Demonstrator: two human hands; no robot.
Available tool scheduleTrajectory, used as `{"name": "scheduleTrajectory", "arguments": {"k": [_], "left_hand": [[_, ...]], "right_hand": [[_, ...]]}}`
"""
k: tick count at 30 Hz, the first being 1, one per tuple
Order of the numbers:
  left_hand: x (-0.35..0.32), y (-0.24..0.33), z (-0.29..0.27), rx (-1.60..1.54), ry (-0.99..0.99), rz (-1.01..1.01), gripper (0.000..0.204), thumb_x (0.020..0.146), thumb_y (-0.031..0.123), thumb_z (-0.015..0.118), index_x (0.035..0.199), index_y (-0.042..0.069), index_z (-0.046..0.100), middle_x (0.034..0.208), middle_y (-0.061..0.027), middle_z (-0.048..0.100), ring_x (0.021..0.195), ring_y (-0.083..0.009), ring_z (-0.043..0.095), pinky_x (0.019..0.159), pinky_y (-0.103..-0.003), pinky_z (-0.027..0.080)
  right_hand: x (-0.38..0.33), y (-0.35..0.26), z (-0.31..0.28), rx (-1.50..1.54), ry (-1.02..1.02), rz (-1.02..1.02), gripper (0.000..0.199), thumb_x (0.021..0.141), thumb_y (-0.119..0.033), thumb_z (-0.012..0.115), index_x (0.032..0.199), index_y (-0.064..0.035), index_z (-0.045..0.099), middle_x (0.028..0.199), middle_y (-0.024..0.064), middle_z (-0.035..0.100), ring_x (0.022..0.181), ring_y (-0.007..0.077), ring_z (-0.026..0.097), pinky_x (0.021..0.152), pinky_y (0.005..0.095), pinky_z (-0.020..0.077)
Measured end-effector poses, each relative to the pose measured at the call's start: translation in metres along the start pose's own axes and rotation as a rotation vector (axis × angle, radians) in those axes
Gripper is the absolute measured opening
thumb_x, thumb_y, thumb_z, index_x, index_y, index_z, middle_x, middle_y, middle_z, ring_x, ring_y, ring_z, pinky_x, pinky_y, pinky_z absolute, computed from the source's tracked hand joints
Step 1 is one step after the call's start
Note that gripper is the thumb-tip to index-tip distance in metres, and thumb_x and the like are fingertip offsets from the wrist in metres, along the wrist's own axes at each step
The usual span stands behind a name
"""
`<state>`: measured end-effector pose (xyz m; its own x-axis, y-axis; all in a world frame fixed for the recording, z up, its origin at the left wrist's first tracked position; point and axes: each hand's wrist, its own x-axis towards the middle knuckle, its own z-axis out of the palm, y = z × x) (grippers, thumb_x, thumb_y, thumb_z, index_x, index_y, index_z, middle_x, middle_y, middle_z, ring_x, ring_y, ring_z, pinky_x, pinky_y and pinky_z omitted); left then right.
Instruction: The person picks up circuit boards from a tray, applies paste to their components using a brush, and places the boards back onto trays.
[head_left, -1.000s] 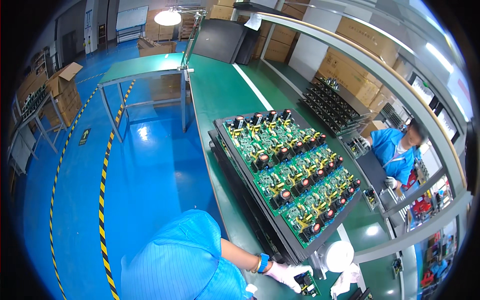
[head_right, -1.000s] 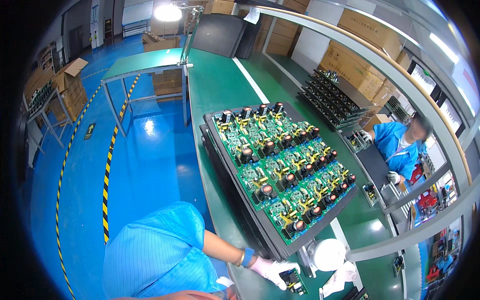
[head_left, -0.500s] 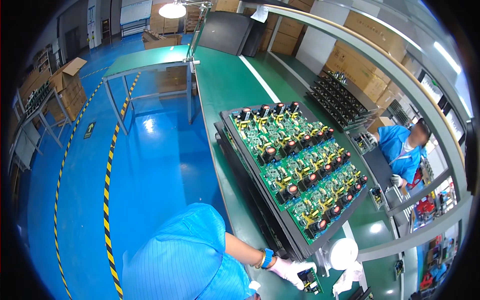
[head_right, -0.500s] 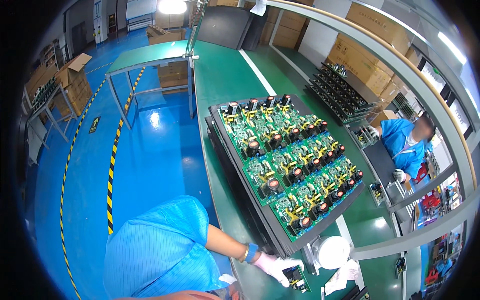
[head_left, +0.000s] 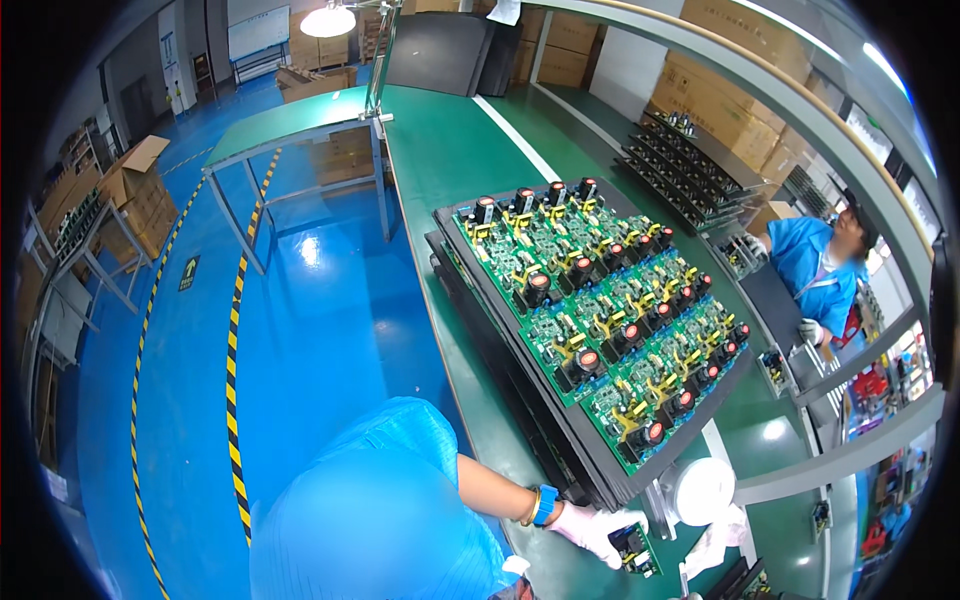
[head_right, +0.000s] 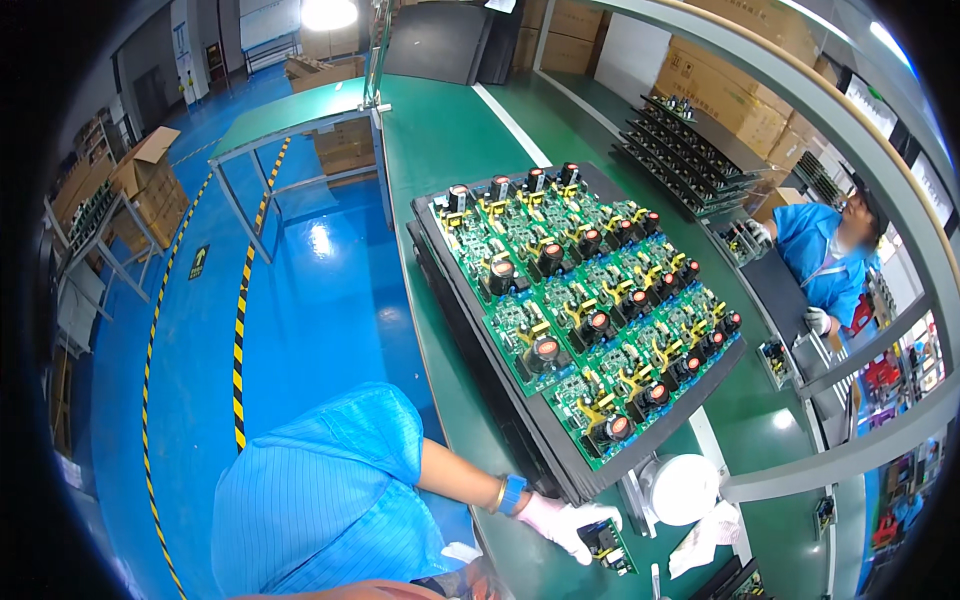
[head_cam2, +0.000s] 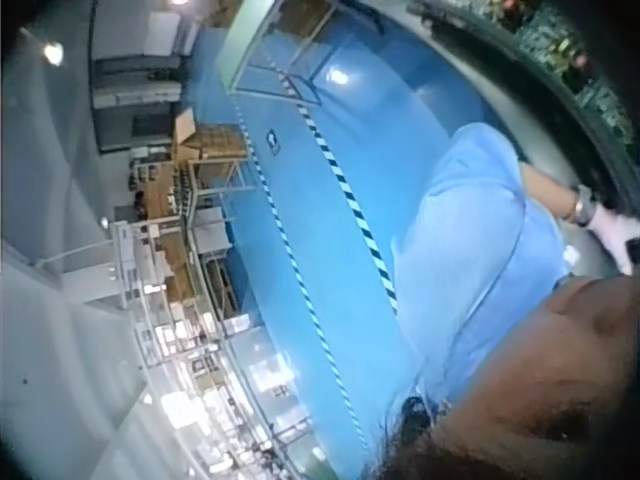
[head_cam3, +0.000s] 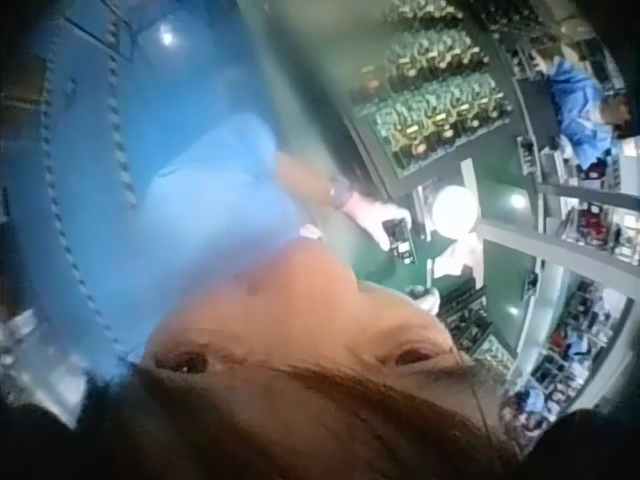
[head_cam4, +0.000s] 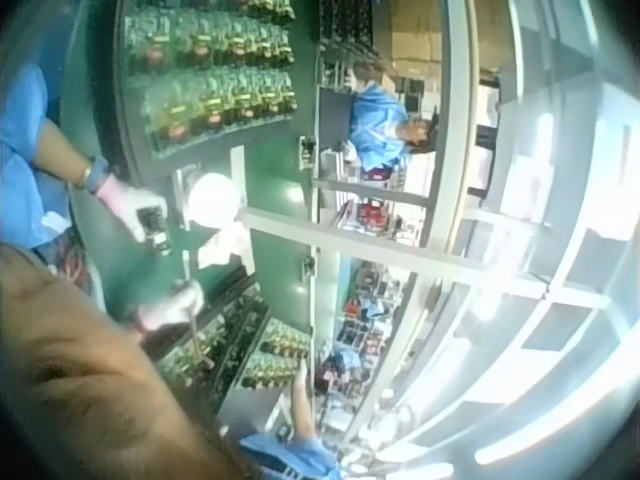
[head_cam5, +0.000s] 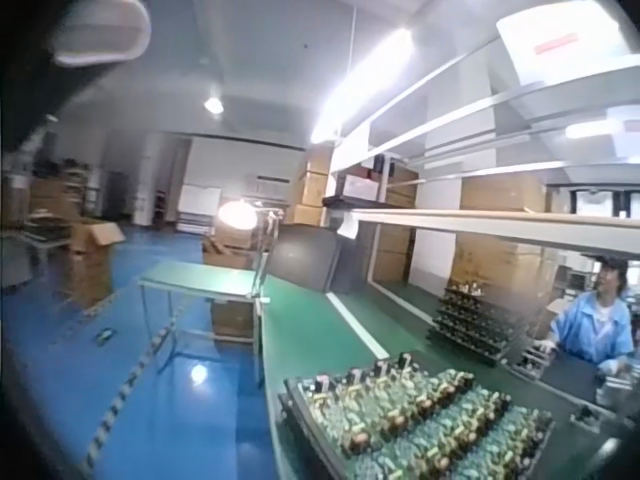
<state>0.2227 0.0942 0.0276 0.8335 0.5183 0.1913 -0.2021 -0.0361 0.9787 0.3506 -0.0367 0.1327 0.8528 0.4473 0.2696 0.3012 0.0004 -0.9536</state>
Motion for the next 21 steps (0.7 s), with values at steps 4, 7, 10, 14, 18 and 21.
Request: {"name": "scheduleTrajectory", "arguments": {"k": [4,7,10,14,18,21], "left_hand": [[-0.007,0.02,-0.006,0.119,-0.024,-0.049,0.068,0.068,0.028,0.074,0.12,0.008,0.035,0.108,-0.0151,0.045,0.103,-0.0256,0.043,0.087,-0.039,0.038],[-0.004,0.017,-0.007,0.152,-0.035,-0.061,0.071,0.069,0.033,0.073,0.122,0.007,0.035,0.112,-0.0161,0.043,0.106,-0.0266,0.041,0.09,-0.04,0.035],[0.002,0.007,-0.004,0.11,-0.031,-0.021,0.064,0.072,0.031,0.072,0.118,0.003,0.038,0.11,-0.0151,0.045,0.105,-0.0247,0.043,0.091,-0.038,0.036],[0.005,0.029,-0.013,0.22,0.033,-0.074,0.065,0.065,0.028,0.079,0.114,0.002,0.044,0.102,-0.0128,0.054,0.096,-0.0209,0.052,0.084,-0.035,0.044],[0.008,0.026,-0.011,0.349,0.072,-0.162,0.067,0.063,0.027,0.08,0.115,0.004,0.044,0.103,-0.0128,0.057,0.098,-0.0211,0.055,0.087,-0.033,0.042],[0.009,0.027,-0.005,0.382,0.035,-0.188,0.069,0.061,0.029,0.08,0.114,0.005,0.044,0.104,-0.0131,0.056,0.1,-0.0234,0.055,0.088,-0.034,0.041]], "right_hand": [[0.002,0.008,-0.005,-0.003,-0.019,0.064,0.02,0.089,-0.019,0.051,0.096,-0.0022,0.058,0.074,0.0077,0.056,0.062,0.0148,0.053,0.057,0.0271,0.0431],[0.005,0.012,-0.008,0.087,0.028,0.127,0.011,0.084,-0.013,0.054,0.087,-0.0033,0.057,0.067,0.0034,0.049,0.057,0.0116,0.045,0.053,0.0251,0.0383],[0.008,0.003,-0.007,0.273,0.084,0.228,0.003,0.084,-0.009,0.056,0.085,-0.0064,0.056,0.077,-0.001,0.048,0.063,0.0072,0.041,0.053,0.0201,0.034],[0.023,0.015,-0.02,0.25,-0.167,0.242,0.011,0.083,-0.012,0.056,0.084,-0.0015,0.056,0.069,0.0029,0.05,0.058,0.0106,0.048,0.05,0.023,0.0385],[0.034,0.021,-0.036,0.283,-0.352,0.186,0.016,0.083,-0.014,0.057,0.085,0.002,0.059,0.068,0.007,0.056,0.058,0.0139,0.051,0.054,0.0271,0.0422],[0.032,0.03,-0.053,0.228,-0.447,0.211,0.017,0.082,-0.013,0.059,0.088,0.0034,0.06,0.07,0.0092,0.058,0.061,0.0137,0.053,0.056,0.0258,0.0434]]}}
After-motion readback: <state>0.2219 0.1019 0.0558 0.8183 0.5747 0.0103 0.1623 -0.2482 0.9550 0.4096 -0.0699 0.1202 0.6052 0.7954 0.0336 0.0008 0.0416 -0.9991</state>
